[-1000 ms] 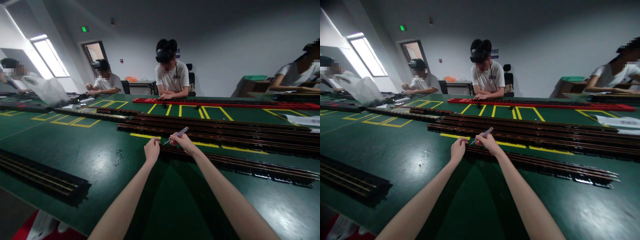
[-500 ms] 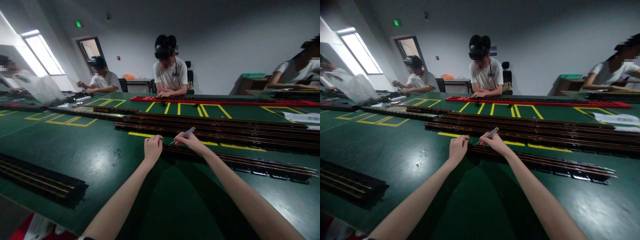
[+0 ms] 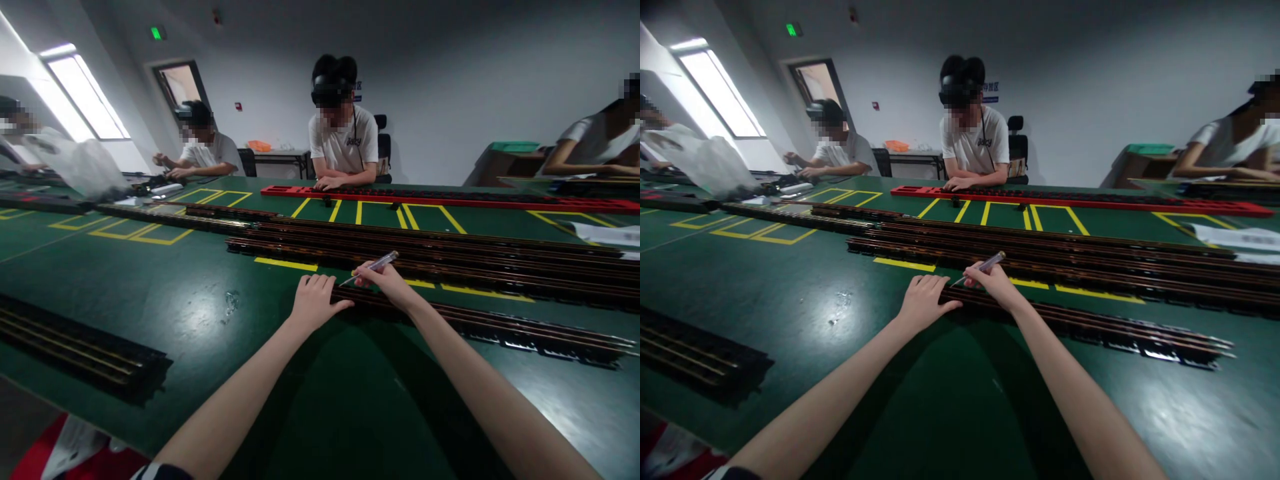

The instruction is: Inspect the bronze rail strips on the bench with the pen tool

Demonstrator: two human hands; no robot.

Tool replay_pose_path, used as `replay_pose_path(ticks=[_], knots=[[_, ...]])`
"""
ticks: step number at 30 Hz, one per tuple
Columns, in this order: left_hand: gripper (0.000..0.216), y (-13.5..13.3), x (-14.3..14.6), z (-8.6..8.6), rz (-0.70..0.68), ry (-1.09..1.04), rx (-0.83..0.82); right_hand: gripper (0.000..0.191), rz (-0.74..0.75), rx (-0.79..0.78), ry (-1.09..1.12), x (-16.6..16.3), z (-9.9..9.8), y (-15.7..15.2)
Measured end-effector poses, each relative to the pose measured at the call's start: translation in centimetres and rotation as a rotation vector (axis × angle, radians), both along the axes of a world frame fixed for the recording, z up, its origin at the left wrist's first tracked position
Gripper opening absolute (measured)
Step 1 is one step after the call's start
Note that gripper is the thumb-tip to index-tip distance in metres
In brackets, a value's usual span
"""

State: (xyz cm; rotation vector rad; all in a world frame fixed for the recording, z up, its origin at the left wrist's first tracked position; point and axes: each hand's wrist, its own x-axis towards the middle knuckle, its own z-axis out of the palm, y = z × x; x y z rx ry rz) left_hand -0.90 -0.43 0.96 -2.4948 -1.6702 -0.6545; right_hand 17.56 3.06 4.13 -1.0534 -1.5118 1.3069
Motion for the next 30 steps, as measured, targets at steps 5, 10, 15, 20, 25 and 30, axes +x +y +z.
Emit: replay_pose_path(ticks=[5, 10, 15, 20, 25, 30], knots=[[0.056, 0.04, -0.13, 0.00, -0.002, 0.006, -0.009, 0.031, 0.001, 0.000, 0.004, 0.02, -0.27, 0.09], [0.053, 0.03, -0.06, -0.08, 0.002, 0.043, 0.030, 0.034, -0.002, 0.032, -0.003, -0.01, -0.52, 0.33], [0.050, 0.09, -0.01, -0.27, 0.005, 0.087, 0.088, 0.038, -0.015, 0.052, -0.008, -0.08, -0.80, 0.50], [0.050, 0.18, -0.04, -0.58, -0.003, 0.093, 0.154, 0.041, -0.035, 0.065, 0.001, -0.03, -0.97, 0.54], [0.048, 0.15, 0.01, -0.55, -0.006, 0.090, 0.169, 0.041, -0.062, 0.059, 0.017, -0.01, -1.03, 0.48], [0.046, 0.06, 0.02, -0.39, -0.010, 0.078, 0.170, 0.044, -0.097, 0.058, 0.050, -0.17, -0.88, 0.29]])
